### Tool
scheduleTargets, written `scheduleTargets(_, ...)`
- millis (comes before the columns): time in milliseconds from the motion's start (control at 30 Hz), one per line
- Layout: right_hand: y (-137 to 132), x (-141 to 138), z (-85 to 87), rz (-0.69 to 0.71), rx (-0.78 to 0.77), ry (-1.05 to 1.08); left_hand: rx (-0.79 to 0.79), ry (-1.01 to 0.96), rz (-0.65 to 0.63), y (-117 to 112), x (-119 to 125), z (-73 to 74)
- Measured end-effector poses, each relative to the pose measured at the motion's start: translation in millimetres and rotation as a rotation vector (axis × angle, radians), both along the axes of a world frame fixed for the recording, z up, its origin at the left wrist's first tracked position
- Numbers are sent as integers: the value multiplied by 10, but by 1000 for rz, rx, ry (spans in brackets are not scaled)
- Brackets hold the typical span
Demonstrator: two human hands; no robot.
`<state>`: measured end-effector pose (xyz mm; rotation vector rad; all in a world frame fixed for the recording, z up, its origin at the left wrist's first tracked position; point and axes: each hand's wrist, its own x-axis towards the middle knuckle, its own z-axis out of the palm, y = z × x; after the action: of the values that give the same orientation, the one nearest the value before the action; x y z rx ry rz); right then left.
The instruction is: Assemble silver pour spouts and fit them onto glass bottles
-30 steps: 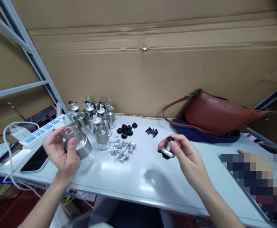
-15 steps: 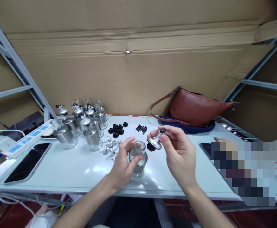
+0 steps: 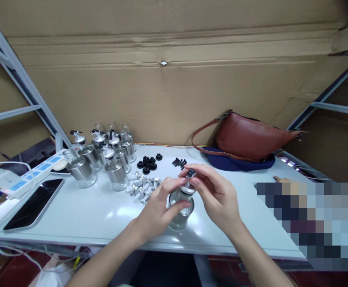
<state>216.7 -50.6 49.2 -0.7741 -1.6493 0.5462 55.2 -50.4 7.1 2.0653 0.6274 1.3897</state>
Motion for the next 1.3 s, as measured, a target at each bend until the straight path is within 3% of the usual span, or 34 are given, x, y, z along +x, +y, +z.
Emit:
scheduleTargets(333,2,24,-69,22,5,19,-17,-24,-96,41,-24,98)
scheduleTargets(667,-36,27,-96,101,-3,46,52,-101,-66,57,15,94)
scheduleTargets(833,-155,-22,-271,140,-91,155,15,-131,-77,26,37,61)
scheduleTargets(967,-202,-135,-416,147,-161,364,26,-125,-76,-2,47,46)
scheduleTargets(1100,-181,-243,-398,126,-161,529,52,-81,-65,-14,49,65)
scheduleTargets(1300,-171,-288,-328,67,-86,512,86,-8,-65,-31,25,101)
